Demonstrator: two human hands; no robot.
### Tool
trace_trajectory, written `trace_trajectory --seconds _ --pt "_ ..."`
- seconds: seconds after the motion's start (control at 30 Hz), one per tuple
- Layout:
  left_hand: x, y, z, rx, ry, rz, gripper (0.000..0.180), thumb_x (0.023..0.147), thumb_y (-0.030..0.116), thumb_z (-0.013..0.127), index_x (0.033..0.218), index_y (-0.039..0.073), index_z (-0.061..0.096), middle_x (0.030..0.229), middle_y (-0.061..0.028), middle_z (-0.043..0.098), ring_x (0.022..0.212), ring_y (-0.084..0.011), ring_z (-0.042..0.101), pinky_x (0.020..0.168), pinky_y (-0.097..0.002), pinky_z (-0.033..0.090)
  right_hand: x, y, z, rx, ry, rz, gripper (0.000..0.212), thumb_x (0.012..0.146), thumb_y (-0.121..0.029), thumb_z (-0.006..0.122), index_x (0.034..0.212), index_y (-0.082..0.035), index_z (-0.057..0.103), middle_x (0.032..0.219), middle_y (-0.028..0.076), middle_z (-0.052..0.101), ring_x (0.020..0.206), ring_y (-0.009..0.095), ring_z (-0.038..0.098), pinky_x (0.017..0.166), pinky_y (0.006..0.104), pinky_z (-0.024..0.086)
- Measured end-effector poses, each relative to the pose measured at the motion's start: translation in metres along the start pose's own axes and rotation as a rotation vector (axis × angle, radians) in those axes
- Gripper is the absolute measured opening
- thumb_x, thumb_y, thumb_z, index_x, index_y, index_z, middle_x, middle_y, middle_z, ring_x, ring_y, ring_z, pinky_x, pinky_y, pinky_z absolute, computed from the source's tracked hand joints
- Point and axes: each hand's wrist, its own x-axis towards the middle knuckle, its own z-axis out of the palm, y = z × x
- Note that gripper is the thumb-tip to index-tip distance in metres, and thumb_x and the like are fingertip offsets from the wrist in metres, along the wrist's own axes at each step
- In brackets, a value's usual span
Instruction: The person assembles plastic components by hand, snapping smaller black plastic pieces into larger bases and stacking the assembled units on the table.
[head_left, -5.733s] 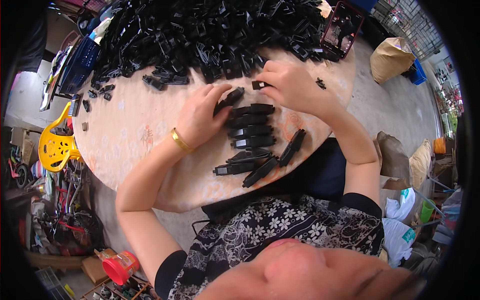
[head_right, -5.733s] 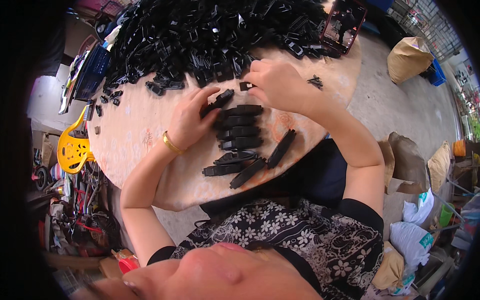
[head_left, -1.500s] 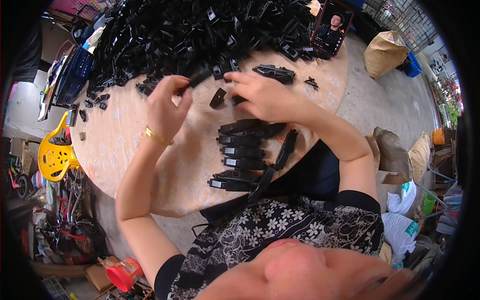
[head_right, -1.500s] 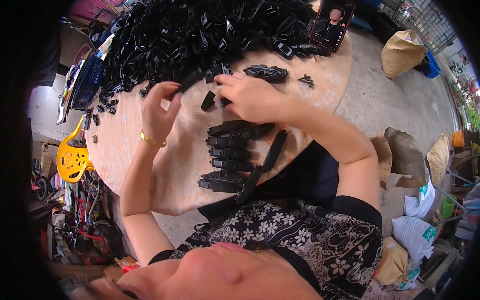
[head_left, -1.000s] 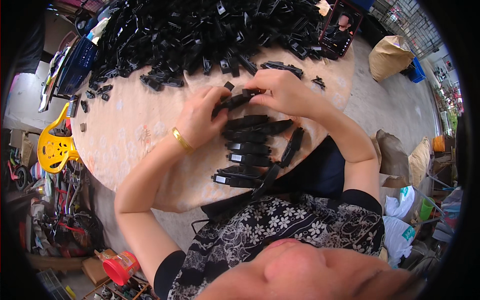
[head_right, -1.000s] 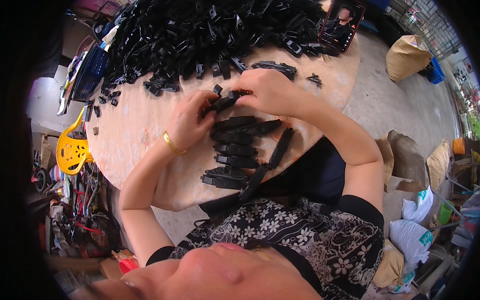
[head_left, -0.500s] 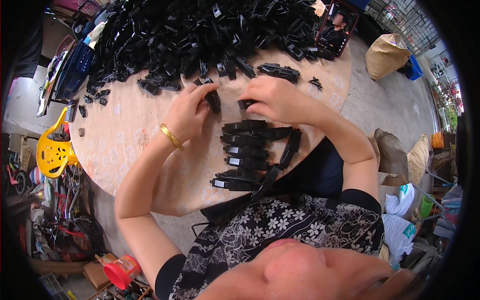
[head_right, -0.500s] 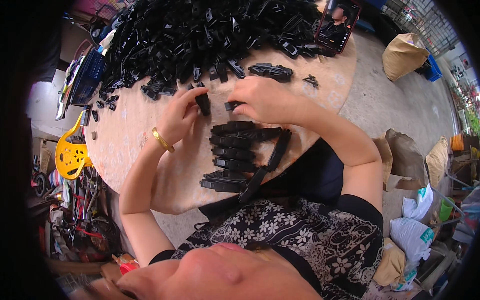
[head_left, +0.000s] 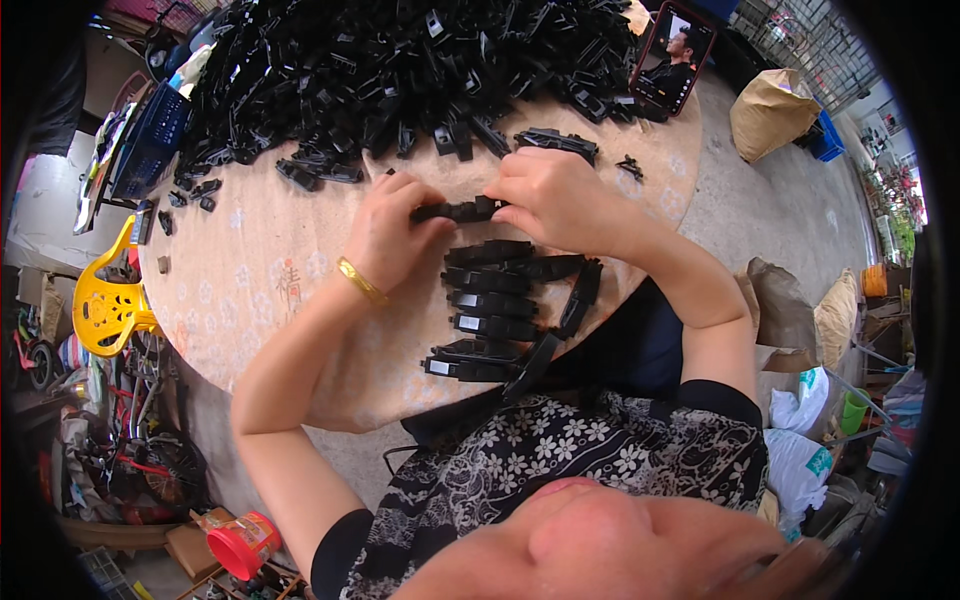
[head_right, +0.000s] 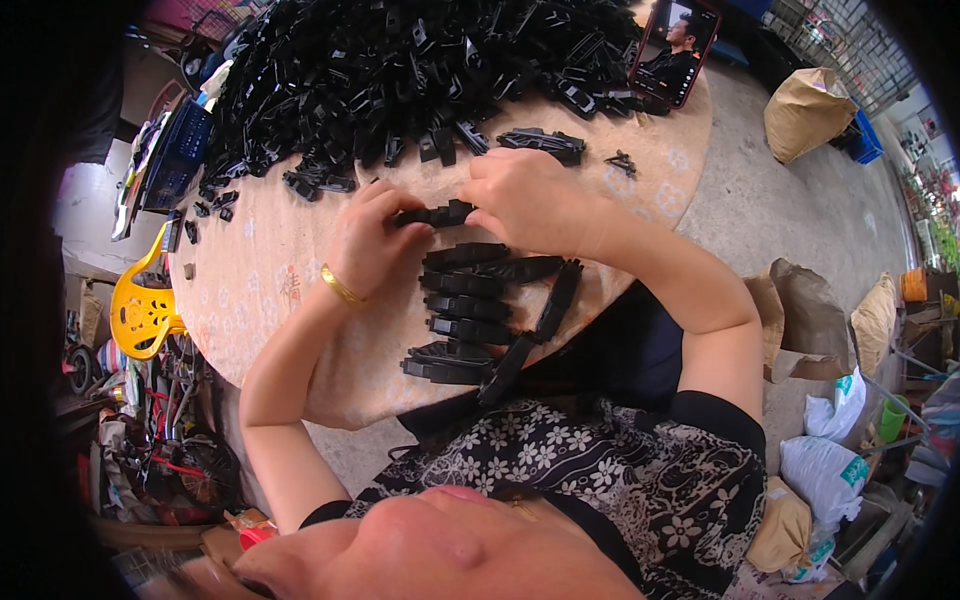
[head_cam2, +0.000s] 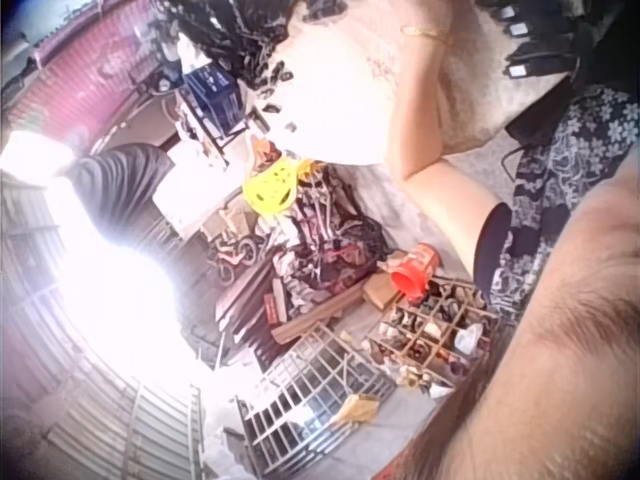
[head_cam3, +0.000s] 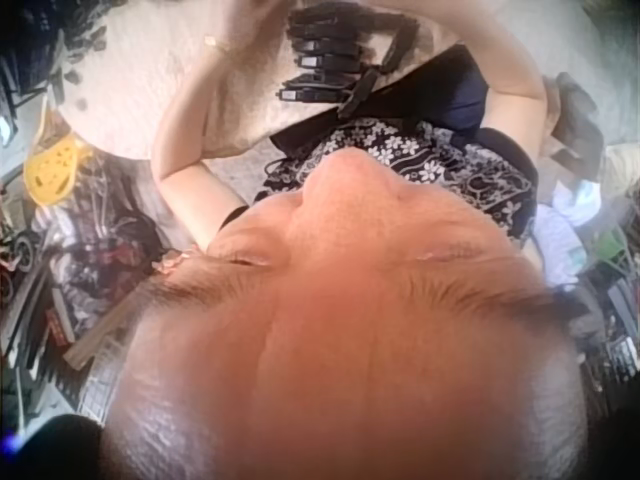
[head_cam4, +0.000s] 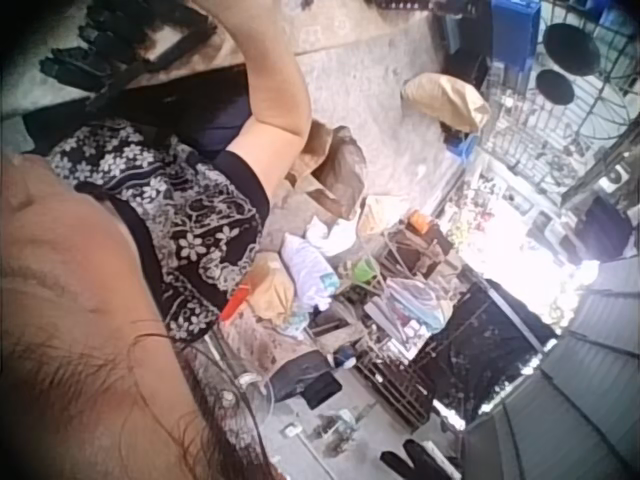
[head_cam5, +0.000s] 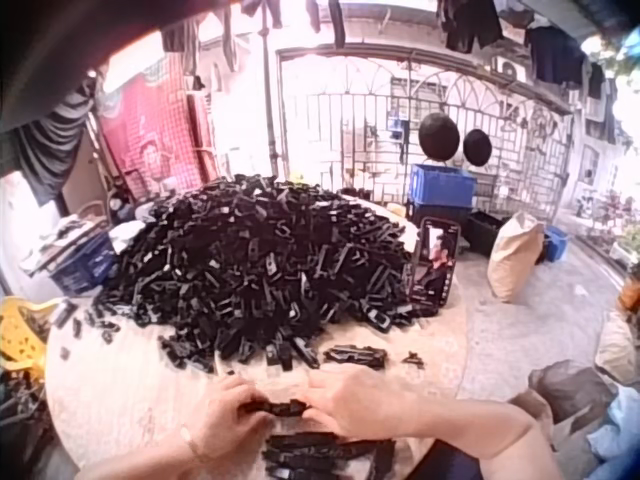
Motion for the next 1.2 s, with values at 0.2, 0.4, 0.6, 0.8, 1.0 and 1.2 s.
trace_trajectory --seconds 0.2,0.4,0.6,0.8,1.0,1.2 --pt "0.001 0.001 -0.004 -0.041 -0.064 -0.021 0.019 0.067 0.009 0.076 0.082 0.002 0.066 0.079 -0.0095 0.059 0.082 -0.0287 0.056 0.073 -0.0368 0.046 0.007 0.006 0.008 0.074 0.043 -0.060 0.018 0.072 -0.012 0.071 0.087 -0.003 0.066 0.079 0.011 0.058 0.080 0.030 0.058 0.070 0.0387 0.047" --pt "0.000 -0.002 0.004 -0.072 -0.079 0.075 0.023 0.065 0.006 0.079 0.084 0.002 0.066 0.077 -0.0068 0.057 0.073 -0.0217 0.056 0.062 -0.0304 0.047 0.008 0.001 0.020 0.109 0.039 -0.092 0.019 0.072 -0.013 0.071 0.087 -0.002 0.066 0.080 0.011 0.058 0.076 0.030 0.058 0.069 0.0382 0.047" --pt "0.001 -0.005 -0.003 -0.090 -0.138 0.286 0.015 0.073 0.008 0.074 0.086 0.004 0.067 0.086 -0.0084 0.058 0.086 -0.0254 0.055 0.069 -0.0323 0.048 0.006 0.013 -0.023 0.196 -0.157 0.228 0.029 0.076 -0.029 0.071 0.094 -0.007 0.067 0.091 0.010 0.063 0.088 0.028 0.061 0.074 0.0385 0.050" --pt "0.008 -0.014 0.001 0.145 0.084 0.098 0.020 0.077 0.012 0.071 0.095 0.005 0.066 0.098 -0.0108 0.057 0.092 -0.0294 0.053 0.082 -0.0370 0.046 -0.013 0.048 -0.032 -0.370 0.034 0.252 0.029 0.076 -0.028 0.070 0.094 -0.006 0.066 0.084 0.011 0.063 0.086 0.027 0.062 0.075 0.0374 0.051" --pt "0.010 -0.015 0.006 0.130 0.107 0.194 0.027 0.075 0.010 0.070 0.101 0.006 0.063 0.104 -0.0121 0.056 0.098 -0.0310 0.052 0.086 -0.0379 0.045 -0.003 0.051 -0.020 -0.354 0.073 0.185 0.021 0.078 -0.023 0.068 0.089 -0.005 0.068 0.080 0.011 0.063 0.079 0.028 0.062 0.070 0.0371 0.051" --pt "0.010 0.002 0.006 0.108 0.232 0.272 0.036 0.073 0.008 0.074 0.107 0.006 0.063 0.113 -0.0129 0.056 0.102 -0.0311 0.054 0.087 -0.0375 0.047 0.005 0.026 -0.024 -0.080 0.296 0.046 0.020 0.079 -0.022 0.068 0.088 -0.005 0.067 0.079 0.011 0.065 0.077 0.029 0.063 0.069 0.0375 0.050"
